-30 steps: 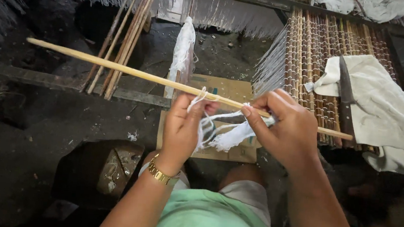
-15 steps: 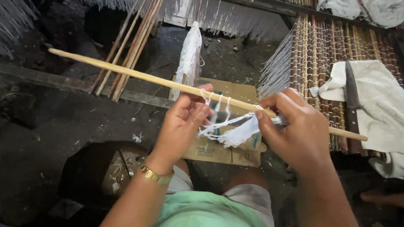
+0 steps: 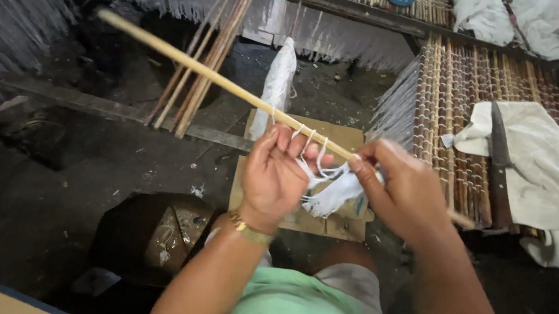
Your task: Tying individual cotton wicks onto a wooden rod at regular intervals to prepare them for candle dipping.
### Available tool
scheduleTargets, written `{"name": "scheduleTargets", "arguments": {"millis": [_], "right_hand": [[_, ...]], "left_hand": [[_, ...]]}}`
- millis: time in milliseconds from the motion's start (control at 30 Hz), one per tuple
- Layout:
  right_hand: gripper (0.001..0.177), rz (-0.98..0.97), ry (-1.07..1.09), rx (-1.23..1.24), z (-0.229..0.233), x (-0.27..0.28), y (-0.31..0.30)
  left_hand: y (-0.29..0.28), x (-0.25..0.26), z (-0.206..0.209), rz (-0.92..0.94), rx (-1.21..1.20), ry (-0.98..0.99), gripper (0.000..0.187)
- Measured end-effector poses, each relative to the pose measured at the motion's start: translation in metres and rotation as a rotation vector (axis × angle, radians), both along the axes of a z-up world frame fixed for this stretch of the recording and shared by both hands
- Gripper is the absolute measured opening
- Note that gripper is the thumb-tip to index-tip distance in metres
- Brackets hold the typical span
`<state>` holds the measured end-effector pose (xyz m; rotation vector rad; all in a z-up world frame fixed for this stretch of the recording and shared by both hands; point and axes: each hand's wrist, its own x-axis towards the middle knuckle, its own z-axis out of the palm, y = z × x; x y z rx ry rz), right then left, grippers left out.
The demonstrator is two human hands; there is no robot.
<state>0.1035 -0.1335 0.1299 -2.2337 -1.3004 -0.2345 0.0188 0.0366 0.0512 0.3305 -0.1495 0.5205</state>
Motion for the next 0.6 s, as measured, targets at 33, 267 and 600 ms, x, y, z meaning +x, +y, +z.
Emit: {"name": "scheduleTargets", "arguments": {"millis": [33, 267, 600], "right_hand": [[0.011, -0.016, 0.041, 0.008, -0.005, -0.002, 0.002], [0.020, -0.147, 0.000, -0.026, -0.026, 0.019, -0.017], [0.026, -0.487, 0.160, -0.292, -0.008, 0.019, -0.039]], "left_hand": [[0.001, 0.003, -0.004, -0.015, -0.115, 0.008, 0.030], [0.051, -0.003, -0.013, 0.092, -0.344, -0.147, 0.025], [0.041, -0.006, -0.006, 0.152, -0.319, -0.205, 0.010]]}}
